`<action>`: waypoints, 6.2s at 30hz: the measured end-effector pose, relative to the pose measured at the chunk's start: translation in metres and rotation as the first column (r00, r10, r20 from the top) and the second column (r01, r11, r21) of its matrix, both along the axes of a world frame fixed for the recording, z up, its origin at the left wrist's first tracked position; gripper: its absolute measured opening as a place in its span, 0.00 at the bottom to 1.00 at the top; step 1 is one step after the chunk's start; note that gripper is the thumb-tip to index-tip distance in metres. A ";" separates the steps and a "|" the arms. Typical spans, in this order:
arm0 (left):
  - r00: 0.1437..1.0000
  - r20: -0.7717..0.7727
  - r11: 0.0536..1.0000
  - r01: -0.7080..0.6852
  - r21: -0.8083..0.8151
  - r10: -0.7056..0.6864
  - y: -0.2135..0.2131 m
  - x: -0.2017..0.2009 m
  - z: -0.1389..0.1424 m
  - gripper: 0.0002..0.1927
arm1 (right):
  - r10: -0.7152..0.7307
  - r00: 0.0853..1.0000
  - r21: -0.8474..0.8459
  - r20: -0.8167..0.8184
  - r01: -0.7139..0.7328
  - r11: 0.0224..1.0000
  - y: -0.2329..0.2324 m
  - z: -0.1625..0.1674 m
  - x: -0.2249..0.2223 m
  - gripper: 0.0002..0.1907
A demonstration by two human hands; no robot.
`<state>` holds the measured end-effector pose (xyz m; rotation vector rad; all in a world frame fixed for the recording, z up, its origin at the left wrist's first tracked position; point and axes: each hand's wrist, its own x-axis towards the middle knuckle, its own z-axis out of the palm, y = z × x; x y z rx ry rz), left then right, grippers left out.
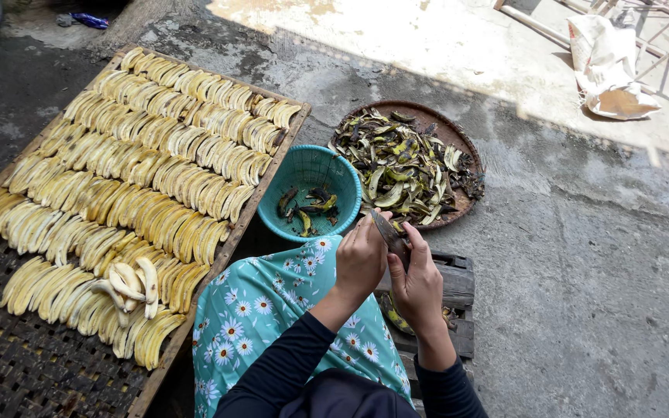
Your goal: The person sits on the ground and peels bananas one at a time using a small knife, letting the peels fall onto a tray of discarded peels. Peeled bananas are placed in rows on a large woven bamboo drying tray alongside already peeled bananas.
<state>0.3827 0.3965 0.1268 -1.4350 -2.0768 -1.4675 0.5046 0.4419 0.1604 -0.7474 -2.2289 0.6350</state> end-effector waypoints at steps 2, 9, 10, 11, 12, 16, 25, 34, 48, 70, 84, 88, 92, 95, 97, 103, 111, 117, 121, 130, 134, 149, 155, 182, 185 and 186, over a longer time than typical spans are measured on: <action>0.998 -0.054 0.999 -0.019 0.030 0.021 0.000 -0.002 0.001 0.21 | -0.019 1.000 -0.077 0.012 0.020 0.997 0.000 -0.002 -0.003 0.27; 0.995 -0.099 0.996 -0.006 0.086 0.014 -0.001 -0.010 0.000 0.24 | 0.080 0.942 -0.289 -0.326 -0.180 0.940 -0.002 -0.017 -0.020 0.20; 0.995 -0.101 0.994 0.016 0.106 -0.005 -0.001 -0.012 0.000 0.24 | 0.057 0.932 -0.383 -0.358 -0.202 0.901 -0.001 -0.018 -0.023 0.20; 0.995 -0.101 0.991 0.038 0.126 -0.025 -0.002 -0.015 -0.001 0.24 | 0.029 0.923 -0.473 -0.384 -0.224 0.852 0.000 -0.019 -0.024 0.20; 0.994 -0.102 0.987 0.059 0.147 -0.045 -0.002 -0.017 -0.002 0.24 | 0.034 0.902 -0.539 -0.430 -0.287 0.792 0.002 -0.019 -0.025 0.20; 0.951 0.014 0.918 0.293 0.267 -0.308 -0.008 -0.025 -0.009 0.24 | -0.020 0.784 -0.745 -0.620 -0.581 0.329 0.019 -0.016 -0.019 0.22; 0.605 0.442 0.629 0.129 0.766 -0.662 -0.009 -0.042 -0.023 0.21 | -0.231 0.595 -0.523 -0.770 -0.795 -0.308 0.053 -0.029 -0.003 0.25; 0.388 0.604 0.441 -0.432 0.786 -0.696 -0.025 -0.100 -0.030 0.25 | -0.203 0.710 -0.712 -0.675 -0.698 -0.076 0.116 -0.073 0.012 0.17; -0.087 0.596 0.572 -0.419 0.705 -0.798 -0.003 -0.066 -0.045 0.25 | 0.323 0.908 -0.644 -0.267 -0.418 0.641 0.078 -0.009 -0.069 0.28; 0.138 0.768 0.712 0.502 0.491 -0.626 -0.029 -0.063 -0.039 0.26 | -0.108 0.986 0.281 -0.123 0.139 0.950 0.181 0.009 -0.098 0.06; 0.838 0.546 0.996 -0.049 0.080 -0.003 -0.003 -0.053 -0.028 0.12 | 0.375 0.805 -0.751 -0.460 -0.578 0.318 0.087 -0.004 -0.107 0.16; 0.890 0.429 0.971 -0.216 0.099 0.154 -0.002 -0.047 -0.040 0.11 | 0.287 0.828 -0.727 -0.483 -0.561 0.396 0.063 -0.010 -0.111 0.12; 0.485 0.863 0.952 -0.173 0.251 -0.139 0.007 -0.060 -0.059 0.21 | 0.342 0.825 -0.684 -0.450 -0.565 0.462 0.057 -0.015 -0.108 0.12; -0.186 0.835 0.852 -0.021 0.523 -0.517 -0.009 -0.074 -0.069 0.42 | 0.382 0.848 -0.723 -0.367 -0.519 0.456 0.059 -0.014 -0.105 0.11; -0.294 0.749 0.761 0.096 0.642 -0.594 -0.024 -0.086 -0.067 0.46 | 0.460 0.860 -0.743 -0.222 -0.455 0.490 0.063 -0.012 -0.103 0.13; 0.141 0.798 0.740 0.495 0.456 -0.586 -0.044 -0.094 -0.038 0.47 | 0.546 0.836 -0.696 -0.056 -0.425 0.579 0.074 -0.010 -0.108 0.12; -0.228 0.779 0.717 0.304 0.627 -0.585 -0.037 -0.090 -0.031 0.32 | 0.114 0.968 -0.469 -0.222 -0.209 0.858 0.159 0.026 -0.114 0.16; -0.342 0.582 0.614 0.019 0.789 -0.738 -0.021 -0.090 -0.053 0.24 | 0.168 0.983 -0.428 -0.072 -0.182 0.885 0.136 0.031 -0.098 0.26; -0.379 0.317 0.366 -0.064 0.928 -0.869 -0.009 -0.088 -0.073 0.23 | 0.451 0.884 -0.658 -0.119 -0.410 0.631 0.075 0.002 -0.098 0.23; -0.064 0.468 0.471 -0.187 0.862 -0.881 -0.009 -0.105 -0.068 0.19 | 0.565 0.807 -0.774 -0.172 -0.466 0.430 0.074 -0.016 -0.089 0.08; -0.042 0.530 0.514 -0.321 0.796 -0.847 -0.023 -0.111 -0.048 0.21 | 0.480 0.866 -0.705 -0.141 -0.428 0.565 0.143 -0.025 -0.071 0.07; 0.288 0.819 0.666 -0.479 0.572 -0.497 -0.018 -0.130 -0.001 0.13 | 0.198 0.971 -0.650 -0.134 -0.237 0.722 0.139 -0.044 -0.079 0.35; 0.258 0.851 0.724 -0.447 0.525 -0.457 -0.017 -0.122 0.030 0.19 | 0.483 0.718 -0.704 -0.501 -0.663 0.255 0.011 0.005 -0.065 0.32; 0.246 0.758 0.618 -0.457 0.640 -0.604 -0.047 -0.117 0.046 0.14 | 0.647 0.727 -0.540 -0.229 -0.648 0.537 -0.035 0.013 -0.079 0.29; 0.169 0.694 0.577 -0.440 0.688 -0.700 -0.048 -0.116 0.047 0.14 | 0.655 0.718 -0.508 -0.234 -0.665 0.548 -0.035 0.012 -0.082 0.29; 0.139 0.668 0.561 -0.436 0.704 -0.731 -0.049 -0.116 0.048 0.14 | 0.659 0.714 -0.493 -0.235 -0.672 0.552 -0.035 0.012 -0.082 0.29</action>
